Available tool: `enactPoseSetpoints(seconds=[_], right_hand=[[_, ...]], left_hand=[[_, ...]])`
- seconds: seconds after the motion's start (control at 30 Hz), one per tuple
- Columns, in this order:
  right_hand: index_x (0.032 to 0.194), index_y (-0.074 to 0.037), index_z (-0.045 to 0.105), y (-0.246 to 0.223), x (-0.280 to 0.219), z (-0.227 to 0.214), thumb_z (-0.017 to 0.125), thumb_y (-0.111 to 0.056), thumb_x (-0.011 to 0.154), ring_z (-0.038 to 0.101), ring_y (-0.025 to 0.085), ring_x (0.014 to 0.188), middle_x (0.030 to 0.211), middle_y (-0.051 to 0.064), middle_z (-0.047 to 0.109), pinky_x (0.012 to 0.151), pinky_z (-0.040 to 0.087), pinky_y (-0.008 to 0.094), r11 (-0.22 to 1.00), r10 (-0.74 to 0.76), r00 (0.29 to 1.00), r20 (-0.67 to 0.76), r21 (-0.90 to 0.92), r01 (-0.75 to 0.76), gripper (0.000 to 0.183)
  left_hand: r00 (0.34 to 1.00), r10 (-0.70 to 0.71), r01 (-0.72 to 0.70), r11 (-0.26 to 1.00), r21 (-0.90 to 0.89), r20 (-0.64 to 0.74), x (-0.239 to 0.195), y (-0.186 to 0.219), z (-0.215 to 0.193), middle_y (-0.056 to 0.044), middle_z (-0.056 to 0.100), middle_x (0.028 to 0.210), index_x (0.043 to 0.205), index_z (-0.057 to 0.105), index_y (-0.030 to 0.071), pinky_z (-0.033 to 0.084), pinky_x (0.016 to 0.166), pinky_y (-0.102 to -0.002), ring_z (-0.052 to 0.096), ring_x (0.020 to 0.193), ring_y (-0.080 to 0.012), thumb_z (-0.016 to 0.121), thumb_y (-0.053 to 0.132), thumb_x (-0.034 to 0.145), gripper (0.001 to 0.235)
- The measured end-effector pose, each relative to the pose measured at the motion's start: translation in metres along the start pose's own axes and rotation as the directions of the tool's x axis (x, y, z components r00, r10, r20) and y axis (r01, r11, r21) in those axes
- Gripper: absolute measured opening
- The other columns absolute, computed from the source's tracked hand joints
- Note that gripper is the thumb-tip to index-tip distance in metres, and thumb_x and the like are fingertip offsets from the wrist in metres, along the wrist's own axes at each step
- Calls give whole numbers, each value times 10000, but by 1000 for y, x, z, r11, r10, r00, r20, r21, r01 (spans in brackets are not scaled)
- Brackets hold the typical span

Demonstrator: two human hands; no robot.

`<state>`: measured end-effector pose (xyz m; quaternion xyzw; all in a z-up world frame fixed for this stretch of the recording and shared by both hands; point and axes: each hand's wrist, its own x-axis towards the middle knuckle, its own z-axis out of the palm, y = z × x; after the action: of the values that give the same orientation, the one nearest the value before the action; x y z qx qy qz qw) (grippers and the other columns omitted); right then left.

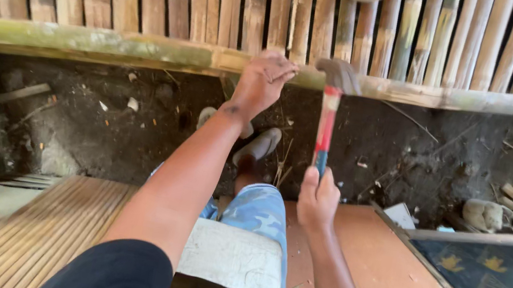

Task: The person hammers nails into a bamboo structure using a hammer. They repeatedly pick up nails from a container and drive them into the bamboo frame.

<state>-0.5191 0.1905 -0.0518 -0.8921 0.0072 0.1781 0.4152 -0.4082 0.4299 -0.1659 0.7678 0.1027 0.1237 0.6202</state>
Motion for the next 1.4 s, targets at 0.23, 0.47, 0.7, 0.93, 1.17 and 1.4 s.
enactPoseSetpoints(seconds=[0.23, 0.47, 0.7, 0.93, 1.17, 1.4], right_hand=[[922, -43, 533, 11, -34, -10, 483, -330, 1074, 489, 60, 453, 578, -11, 520, 423, 433, 249, 955, 97, 991, 93, 272, -119, 328], [924, -30, 553, 24, -52, 8, 494, -322, 1069, 480, 63, 449, 581, -8, 514, 418, 436, 254, 918, 223, 968, 116, 309, -248, 331], [990, -9, 566, -3, -45, 24, 498, -293, 1063, 506, 67, 475, 611, 7, 546, 445, 447, 252, 952, 128, 992, 18, 278, -128, 302], [1112, -17, 513, 3, -49, 55, 541, -398, 1112, 554, 172, 673, 845, 73, 568, 643, 509, 301, 704, -329, 910, -253, 577, 415, 382], [951, -79, 579, 2, -41, 62, 511, -382, 1035, 554, 183, 565, 659, 36, 565, 556, 480, 342, 982, 137, 985, -102, 146, -121, 322], [977, -56, 524, -14, -70, 44, 577, -462, 1025, 547, 190, 633, 727, 65, 544, 580, 476, 334, 619, -424, 807, -410, 519, 589, 413]], left_hand=[[927, -369, 258, 485, 836, -72, -24, 57, -173, -217, 339, 1560, 1537, 305, 42, 261, 1189, -517, 309, 1443, -339, 902, 436, 737, 1073], [965, -248, 141, 203, 969, -88, -67, -37, -235, -230, 357, 1568, 1564, 333, -17, 150, 1265, -539, 250, 1503, -391, 888, 280, 816, 977], [984, -91, 175, 338, 925, -153, -89, -57, -236, -172, 480, 1544, 1516, 465, 63, 210, 1300, -542, 369, 1524, -377, 899, 181, 829, 820], [992, 14, 115, 364, 924, -129, -93, -69, -239, -195, 546, 1552, 1507, 530, 23, 233, 1268, -536, 432, 1491, -398, 932, 172, 809, 819], [986, 68, 124, 318, 940, -153, -99, -85, -238, -180, 553, 1560, 1528, 544, 23, 242, 1267, -532, 428, 1506, -367, 929, 240, 859, 802], [982, 85, 129, 355, 926, -169, -107, -93, -239, -177, 565, 1564, 1446, 577, 15, 258, 1290, -517, 445, 1511, -361, 894, 197, 851, 698]])
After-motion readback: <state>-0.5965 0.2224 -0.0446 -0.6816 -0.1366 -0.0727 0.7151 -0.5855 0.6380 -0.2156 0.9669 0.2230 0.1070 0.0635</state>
